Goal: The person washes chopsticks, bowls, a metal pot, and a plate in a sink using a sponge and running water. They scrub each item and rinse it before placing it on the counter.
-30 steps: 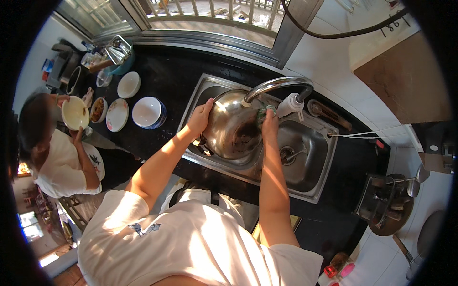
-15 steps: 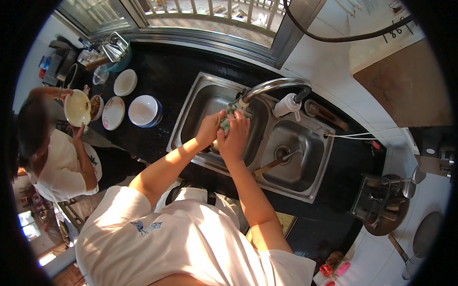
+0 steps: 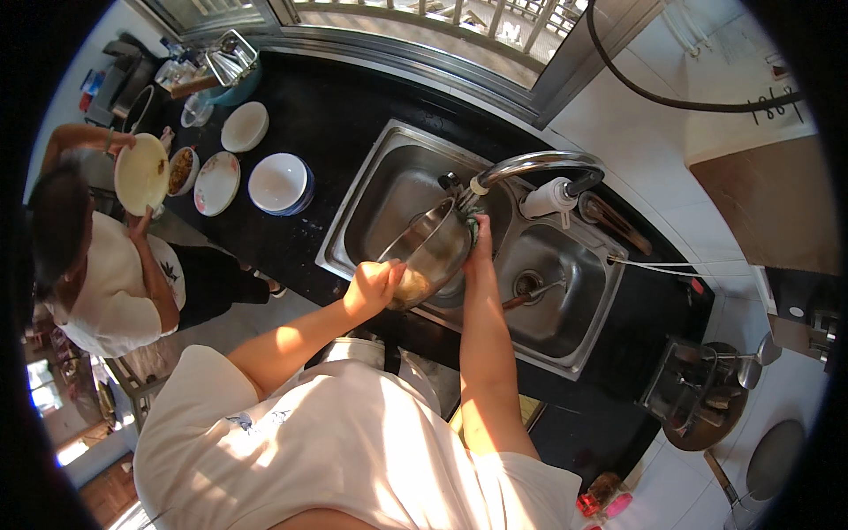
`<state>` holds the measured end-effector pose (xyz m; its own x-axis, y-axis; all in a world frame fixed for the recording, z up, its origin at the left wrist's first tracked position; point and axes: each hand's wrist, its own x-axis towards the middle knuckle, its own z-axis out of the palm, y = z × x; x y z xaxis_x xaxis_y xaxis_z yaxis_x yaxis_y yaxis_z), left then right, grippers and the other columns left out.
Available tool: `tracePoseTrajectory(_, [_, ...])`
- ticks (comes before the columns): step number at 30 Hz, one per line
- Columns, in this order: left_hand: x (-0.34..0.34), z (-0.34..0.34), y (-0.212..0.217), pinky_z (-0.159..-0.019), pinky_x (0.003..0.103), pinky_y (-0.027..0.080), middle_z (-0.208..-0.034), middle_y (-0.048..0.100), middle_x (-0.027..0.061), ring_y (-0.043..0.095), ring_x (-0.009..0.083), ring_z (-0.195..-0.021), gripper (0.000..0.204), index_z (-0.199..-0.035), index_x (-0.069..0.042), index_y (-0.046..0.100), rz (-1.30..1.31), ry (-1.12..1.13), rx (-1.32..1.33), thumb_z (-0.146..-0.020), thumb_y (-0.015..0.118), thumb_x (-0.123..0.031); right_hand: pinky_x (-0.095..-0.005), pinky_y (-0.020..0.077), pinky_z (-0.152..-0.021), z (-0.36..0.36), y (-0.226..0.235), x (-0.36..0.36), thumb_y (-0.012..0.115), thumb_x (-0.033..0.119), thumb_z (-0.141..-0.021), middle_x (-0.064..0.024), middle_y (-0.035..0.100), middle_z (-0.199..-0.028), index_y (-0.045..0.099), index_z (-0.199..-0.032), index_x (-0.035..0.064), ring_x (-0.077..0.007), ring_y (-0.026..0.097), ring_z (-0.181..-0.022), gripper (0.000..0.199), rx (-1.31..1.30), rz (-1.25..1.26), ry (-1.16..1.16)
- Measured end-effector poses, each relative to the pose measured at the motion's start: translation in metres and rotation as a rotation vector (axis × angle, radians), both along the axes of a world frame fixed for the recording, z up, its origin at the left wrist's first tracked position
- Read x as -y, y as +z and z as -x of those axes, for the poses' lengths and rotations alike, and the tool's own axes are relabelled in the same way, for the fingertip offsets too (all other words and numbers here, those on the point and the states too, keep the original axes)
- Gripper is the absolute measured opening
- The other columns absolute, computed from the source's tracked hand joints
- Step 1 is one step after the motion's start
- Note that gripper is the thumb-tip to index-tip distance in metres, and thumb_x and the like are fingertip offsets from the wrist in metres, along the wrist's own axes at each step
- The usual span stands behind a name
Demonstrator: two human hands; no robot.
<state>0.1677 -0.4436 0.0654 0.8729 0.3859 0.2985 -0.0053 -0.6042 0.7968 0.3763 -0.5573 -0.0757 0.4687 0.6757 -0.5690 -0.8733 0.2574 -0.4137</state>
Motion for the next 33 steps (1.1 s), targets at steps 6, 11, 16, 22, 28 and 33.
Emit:
tracePoseTrajectory(6, [-0.015, 0.002, 0.026, -0.05, 0.036, 0.04, -0.062, 0.047, 0.0213, 0.038, 0.0392, -0.056, 0.03, -0.076, 0.0, 0.053, 0.34, 0.099, -0.129, -0.096, 0.045, -0.021, -0.041, 0.0431, -0.091, 0.024, -0.025, -0.017, 0.035, 0.054, -0.092, -0.0071, 0.055, -0.118, 0.051, -0.121, 0.0097, -0.025, 0.052, -0.108, 0.056, 0.05, -0.224, 0.015])
tracePoseTrajectory(11, [-0.031, -0.019, 0.025, -0.049, 0.029, 0.032, -0.057, 0.037, 0.0014, 0.033, 0.0082, -0.058, 0.042, -0.069, 0.0, 0.046, 0.556, 0.305, 0.064, -0.099, 0.039, -0.028, -0.0428, 0.0371, -0.099, 0.063, 0.032, -0.031, 0.033, 0.045, -0.087, -0.0078, 0.047, -0.131, 0.046, -0.128, 0.0111, -0.0281, 0.045, -0.119, 0.054, -0.188, -0.123, -0.167])
tracePoseTrajectory(16, [-0.049, -0.041, 0.021, -0.053, 0.028, 0.034, -0.06, 0.043, 0.0005, 0.035, 0.0097, -0.061, 0.046, -0.073, 0.001, 0.05, 0.608, 0.463, 0.174, -0.1, 0.036, -0.032, -0.0416, 0.0362, -0.101, 0.094, 0.045, -0.043, 0.029, 0.042, -0.09, -0.0061, 0.046, -0.134, 0.045, -0.13, 0.0121, -0.0258, 0.045, -0.121, 0.053, -0.176, -0.065, -0.294])
tracePoseTrajectory(22, [-0.077, -0.038, 0.017, -0.07, 0.028, 0.046, -0.085, 0.062, 0.008, 0.054, 0.0135, -0.077, 0.048, -0.1, 0.005, 0.059, 0.984, 0.459, 0.195, -0.101, 0.032, -0.035, -0.0451, 0.0376, -0.101, 0.064, 0.082, -0.048, 0.032, 0.044, -0.09, -0.0091, 0.05, -0.13, 0.049, -0.127, 0.0097, -0.0275, 0.046, -0.121, 0.053, -0.183, 0.016, -0.257])
tracePoseTrajectory(28, [-0.105, -0.026, 0.024, -0.087, 0.036, 0.048, -0.107, 0.061, 0.0107, 0.058, 0.0215, -0.097, 0.049, -0.115, -0.002, 0.054, 1.529, 0.451, 0.046, -0.1, 0.026, -0.039, -0.0442, 0.0438, -0.095, 0.013, 0.046, -0.03, 0.04, 0.042, -0.097, -0.0091, 0.052, -0.128, 0.05, -0.127, 0.0083, -0.0267, 0.049, -0.117, 0.046, 0.001, 0.122, -0.127])
tracePoseTrajectory(33, [-0.11, -0.034, 0.005, -0.094, 0.038, 0.043, -0.115, 0.058, 0.0116, 0.055, 0.0229, -0.106, 0.051, -0.119, -0.002, 0.052, 1.56, 0.542, 0.105, -0.1, 0.025, -0.04, -0.0438, 0.0442, -0.094, 0.021, 0.053, -0.029, 0.039, 0.04, -0.097, -0.0072, 0.047, -0.133, 0.044, -0.132, 0.0084, -0.0256, 0.049, -0.118, 0.047, 0.04, 0.2, -0.185])
